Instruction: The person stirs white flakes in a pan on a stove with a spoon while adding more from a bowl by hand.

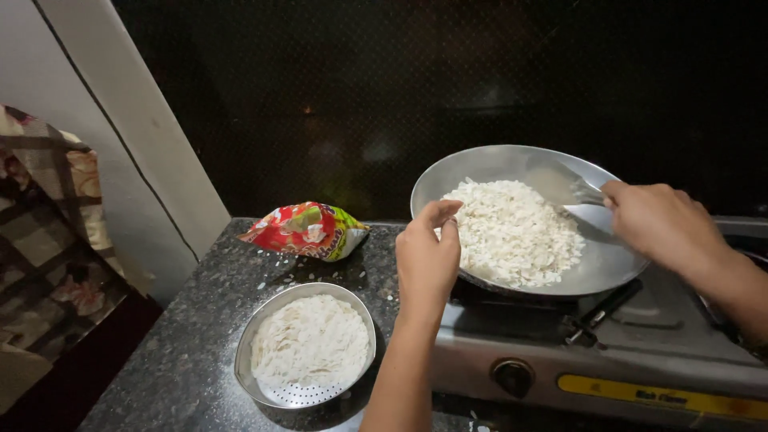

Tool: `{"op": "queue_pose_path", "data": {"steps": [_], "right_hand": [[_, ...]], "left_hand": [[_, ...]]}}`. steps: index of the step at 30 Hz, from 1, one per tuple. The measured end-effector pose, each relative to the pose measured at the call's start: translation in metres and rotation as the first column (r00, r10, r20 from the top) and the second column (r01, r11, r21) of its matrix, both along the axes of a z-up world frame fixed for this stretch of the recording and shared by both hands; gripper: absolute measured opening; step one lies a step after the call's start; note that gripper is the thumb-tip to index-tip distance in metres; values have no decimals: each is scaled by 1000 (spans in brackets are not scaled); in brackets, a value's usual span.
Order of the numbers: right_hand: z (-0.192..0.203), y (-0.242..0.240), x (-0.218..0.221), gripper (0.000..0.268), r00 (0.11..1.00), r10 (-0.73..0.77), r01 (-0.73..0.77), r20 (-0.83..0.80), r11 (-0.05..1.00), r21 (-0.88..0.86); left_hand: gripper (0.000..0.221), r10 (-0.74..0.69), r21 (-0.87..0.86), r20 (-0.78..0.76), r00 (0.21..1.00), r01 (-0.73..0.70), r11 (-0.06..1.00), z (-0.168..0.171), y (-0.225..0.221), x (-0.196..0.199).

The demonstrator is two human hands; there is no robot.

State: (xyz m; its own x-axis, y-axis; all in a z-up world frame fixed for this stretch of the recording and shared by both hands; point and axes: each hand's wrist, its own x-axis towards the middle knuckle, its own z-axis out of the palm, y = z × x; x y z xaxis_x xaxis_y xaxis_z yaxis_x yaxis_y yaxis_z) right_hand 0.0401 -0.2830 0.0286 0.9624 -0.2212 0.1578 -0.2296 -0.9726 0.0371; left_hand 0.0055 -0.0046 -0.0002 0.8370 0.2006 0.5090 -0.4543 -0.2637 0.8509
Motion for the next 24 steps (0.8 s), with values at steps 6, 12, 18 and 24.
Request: {"op": "queue_pose_path", "data": {"steps": [6, 12, 18, 24], "right_hand": [[-9, -7, 6, 38, 980, 35, -32, -194, 999, 16], [0, -19, -1, 41, 995, 40, -29, -96, 993, 113], [-15, -37, 18, 38, 979, 185, -197, 84, 965, 174], [31, -3, -29, 35, 998, -60, 49, 18, 921, 387]], "left_hand": [[26, 28, 88, -34, 999, -25, 996, 4, -7, 5], [24, 70, 396, -186, 980, 9, 918, 0, -24, 31], [35, 51, 696, -354, 934, 227, 681, -25, -57, 77], [35, 84, 872, -416, 905, 371, 319, -40, -90, 105]]}}
